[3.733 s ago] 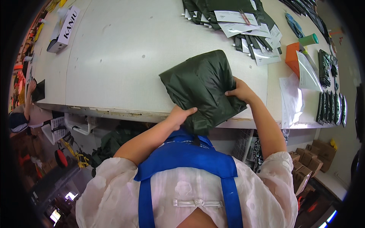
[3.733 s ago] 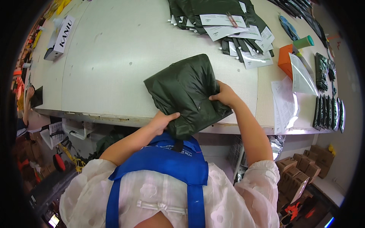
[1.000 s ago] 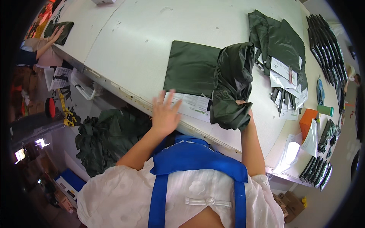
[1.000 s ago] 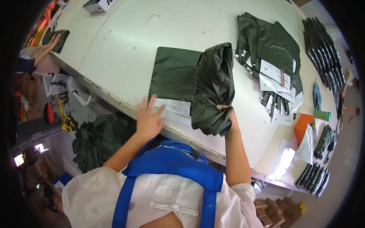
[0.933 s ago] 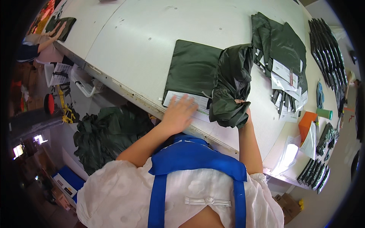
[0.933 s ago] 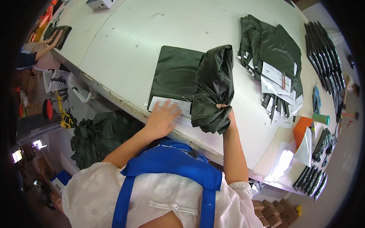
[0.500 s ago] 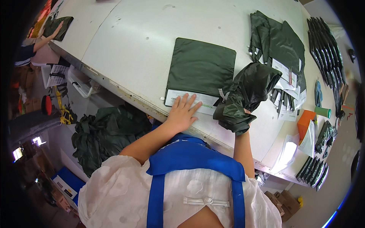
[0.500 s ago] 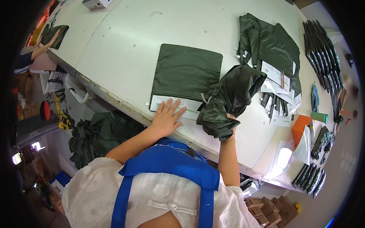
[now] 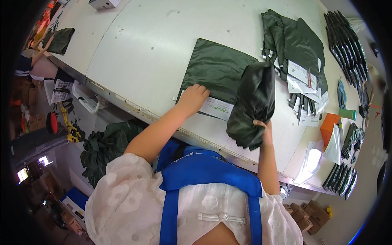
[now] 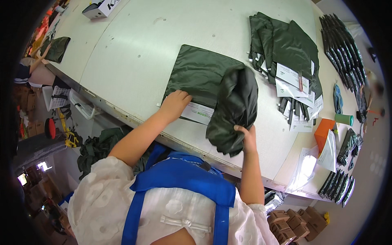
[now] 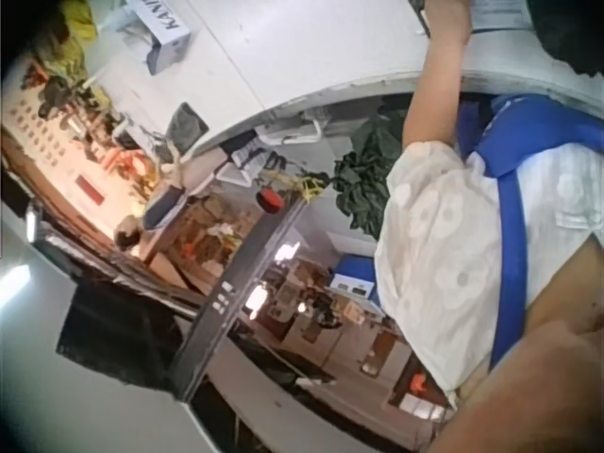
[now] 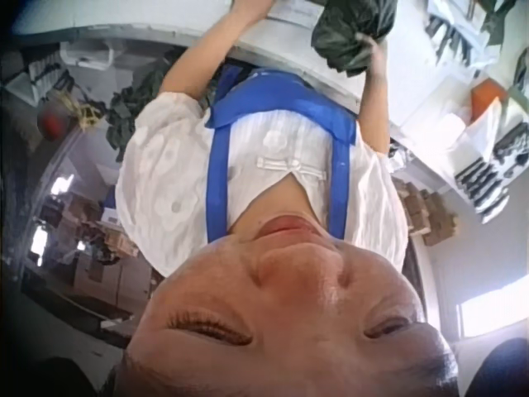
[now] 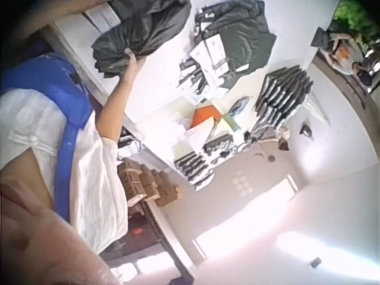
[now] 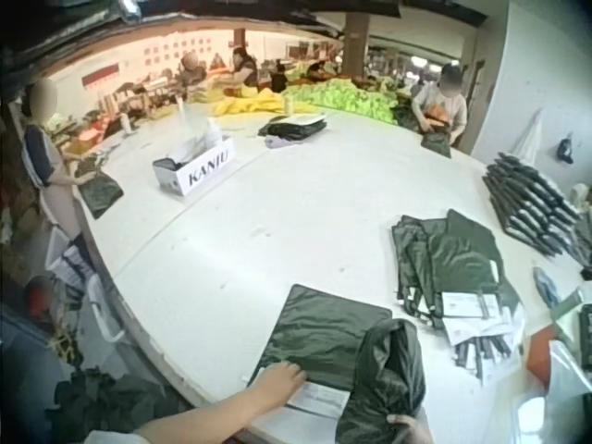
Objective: The person folds a green raincoat on a white table, smoothing the fabric and aligning edges. The person then places the folded raincoat into a clear plastic bag and sets it aside.
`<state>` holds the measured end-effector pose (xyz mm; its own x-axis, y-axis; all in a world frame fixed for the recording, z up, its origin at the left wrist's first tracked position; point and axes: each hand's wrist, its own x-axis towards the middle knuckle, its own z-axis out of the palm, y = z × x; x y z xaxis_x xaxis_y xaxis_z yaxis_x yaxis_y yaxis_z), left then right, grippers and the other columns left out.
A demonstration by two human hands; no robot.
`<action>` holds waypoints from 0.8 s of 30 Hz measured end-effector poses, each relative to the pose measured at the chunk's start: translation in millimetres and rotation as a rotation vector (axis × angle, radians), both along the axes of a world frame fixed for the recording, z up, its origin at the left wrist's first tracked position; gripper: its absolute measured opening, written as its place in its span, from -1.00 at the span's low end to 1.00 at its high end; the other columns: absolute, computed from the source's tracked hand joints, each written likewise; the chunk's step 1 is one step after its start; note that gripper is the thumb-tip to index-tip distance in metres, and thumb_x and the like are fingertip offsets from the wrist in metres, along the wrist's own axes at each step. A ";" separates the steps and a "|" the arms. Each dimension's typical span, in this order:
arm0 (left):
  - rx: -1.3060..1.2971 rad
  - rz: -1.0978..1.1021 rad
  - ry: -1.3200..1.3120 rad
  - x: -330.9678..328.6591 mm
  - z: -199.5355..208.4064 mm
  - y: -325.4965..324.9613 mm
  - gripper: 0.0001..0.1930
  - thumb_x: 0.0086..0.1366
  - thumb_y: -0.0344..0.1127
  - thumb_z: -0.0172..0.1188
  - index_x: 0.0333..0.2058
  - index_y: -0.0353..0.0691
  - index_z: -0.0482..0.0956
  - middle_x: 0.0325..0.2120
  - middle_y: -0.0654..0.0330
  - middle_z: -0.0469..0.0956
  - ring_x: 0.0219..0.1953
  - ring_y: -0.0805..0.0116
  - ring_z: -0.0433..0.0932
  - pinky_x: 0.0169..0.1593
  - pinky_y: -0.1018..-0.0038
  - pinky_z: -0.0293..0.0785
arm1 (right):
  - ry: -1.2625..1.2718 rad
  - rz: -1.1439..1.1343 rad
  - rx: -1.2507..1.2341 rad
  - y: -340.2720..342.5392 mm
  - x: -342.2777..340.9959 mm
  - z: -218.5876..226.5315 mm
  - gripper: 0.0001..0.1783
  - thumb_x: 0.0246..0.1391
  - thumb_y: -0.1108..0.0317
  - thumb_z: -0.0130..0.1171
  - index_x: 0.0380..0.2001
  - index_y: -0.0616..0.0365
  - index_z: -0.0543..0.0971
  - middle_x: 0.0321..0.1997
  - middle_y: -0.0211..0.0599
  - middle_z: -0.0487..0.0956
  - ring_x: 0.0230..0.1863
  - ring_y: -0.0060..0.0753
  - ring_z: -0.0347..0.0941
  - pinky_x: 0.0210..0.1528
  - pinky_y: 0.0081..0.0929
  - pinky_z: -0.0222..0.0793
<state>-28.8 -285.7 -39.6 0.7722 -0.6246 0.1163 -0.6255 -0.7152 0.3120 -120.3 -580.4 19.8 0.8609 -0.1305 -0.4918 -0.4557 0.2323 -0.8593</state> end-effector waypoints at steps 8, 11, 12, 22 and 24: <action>-0.105 -0.035 -0.057 37.7 22.8 -5.0 -0.78 0.08 -0.47 0.05 -0.24 -0.23 0.42 -0.35 0.14 0.43 -0.28 0.13 0.43 -0.21 0.29 0.42 | -0.074 1.016 -0.805 4.4 -11.4 77.4 -0.22 -0.39 0.37 0.24 0.10 0.16 0.42 -0.24 0.14 0.56 -0.16 0.09 0.52 -0.06 -0.27 0.43; -0.164 -0.175 -0.044 45.2 52.1 -3.8 -0.75 0.12 -0.43 0.09 -0.18 -0.18 0.44 -0.33 0.15 0.41 -0.23 0.13 0.44 -0.21 0.32 0.45 | -0.081 1.030 -0.850 12.2 -4.2 60.2 -0.17 -0.35 0.31 0.25 0.16 0.14 0.36 -0.23 0.15 0.57 -0.15 0.11 0.52 -0.06 -0.23 0.43; -0.167 -0.231 -0.027 43.9 59.0 -3.0 -0.75 0.12 -0.43 0.09 -0.18 -0.16 0.45 -0.33 0.15 0.40 -0.23 0.14 0.43 -0.21 0.34 0.45 | -0.095 0.990 -0.861 11.9 -2.7 54.7 -0.15 -0.33 0.28 0.25 0.19 0.11 0.34 -0.23 0.16 0.57 -0.16 0.13 0.51 -0.07 -0.20 0.43; -0.282 -0.037 -0.046 -2.5 87.7 -24.9 -0.74 0.06 -0.56 0.07 -0.22 -0.28 0.46 -0.34 0.11 0.46 -0.28 0.10 0.47 -0.21 0.31 0.48 | 0.062 0.214 -0.790 -4.7 -18.7 26.9 -0.17 -0.28 0.43 0.26 0.21 0.12 0.34 -0.13 0.04 0.60 -0.07 -0.09 0.55 0.02 -0.37 0.40; -0.379 -0.048 -0.131 -22.1 85.2 -35.5 -0.80 0.05 -0.52 0.08 -0.29 -0.23 0.44 -0.38 0.14 0.41 -0.30 0.14 0.45 -0.26 0.35 0.48 | 0.056 0.162 -0.738 -7.0 -22.2 20.9 -0.19 -0.28 0.43 0.26 0.19 0.12 0.36 -0.13 0.03 0.60 -0.07 -0.11 0.55 0.03 -0.39 0.39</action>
<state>-50.9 -321.2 45.6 0.7066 -0.5532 0.4411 -0.7073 -0.5340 0.4632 -142.6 -587.4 40.7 0.8737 -0.3167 -0.3692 -0.4824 -0.4677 -0.7406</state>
